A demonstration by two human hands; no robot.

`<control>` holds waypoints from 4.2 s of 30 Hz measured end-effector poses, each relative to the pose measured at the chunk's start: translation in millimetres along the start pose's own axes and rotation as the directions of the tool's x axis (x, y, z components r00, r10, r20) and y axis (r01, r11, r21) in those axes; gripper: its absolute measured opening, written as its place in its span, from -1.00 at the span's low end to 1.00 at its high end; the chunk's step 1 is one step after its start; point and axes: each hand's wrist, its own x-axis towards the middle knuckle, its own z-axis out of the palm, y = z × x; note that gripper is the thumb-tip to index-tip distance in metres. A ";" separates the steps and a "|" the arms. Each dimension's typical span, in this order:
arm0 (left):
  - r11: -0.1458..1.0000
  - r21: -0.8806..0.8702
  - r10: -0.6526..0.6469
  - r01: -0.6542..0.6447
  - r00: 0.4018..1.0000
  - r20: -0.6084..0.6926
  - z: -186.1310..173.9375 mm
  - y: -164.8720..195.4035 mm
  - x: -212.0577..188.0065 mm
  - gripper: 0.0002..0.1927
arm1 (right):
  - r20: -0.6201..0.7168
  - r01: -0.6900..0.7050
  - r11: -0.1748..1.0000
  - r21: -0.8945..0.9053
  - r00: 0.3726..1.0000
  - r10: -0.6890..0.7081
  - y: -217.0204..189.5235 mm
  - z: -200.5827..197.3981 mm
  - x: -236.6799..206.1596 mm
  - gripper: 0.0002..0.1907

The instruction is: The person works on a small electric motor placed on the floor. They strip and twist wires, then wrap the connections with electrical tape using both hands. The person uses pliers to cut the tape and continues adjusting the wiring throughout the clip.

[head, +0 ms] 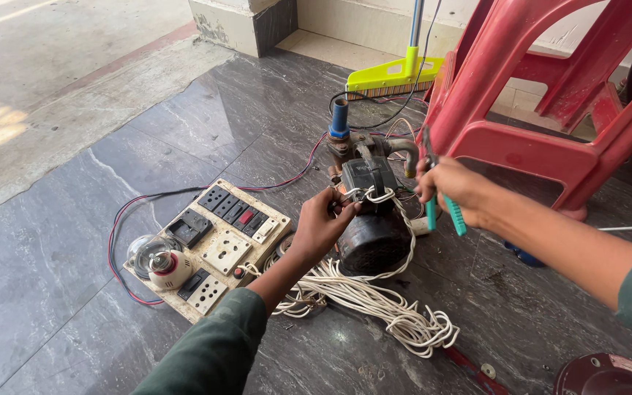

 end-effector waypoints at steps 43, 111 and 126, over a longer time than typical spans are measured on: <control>0.976 -0.108 -0.192 0.188 0.981 -0.028 4.9 11.3 -11.1 -0.69 | 0.054 0.062 0.651 -0.757 0.998 -0.033 52.6 91.4 -17.3 -0.77; 0.947 -0.285 -0.127 0.147 0.988 0.090 -7.9 2.1 -7.9 -0.66 | 0.078 0.222 0.550 -0.805 0.959 -0.273 73.4 56.9 -21.6 -0.55; 0.984 -0.147 -0.095 0.096 0.995 0.011 -1.4 1.9 -7.2 -0.70 | 0.077 0.180 0.544 -0.820 0.975 -0.206 64.1 89.4 -8.6 -0.56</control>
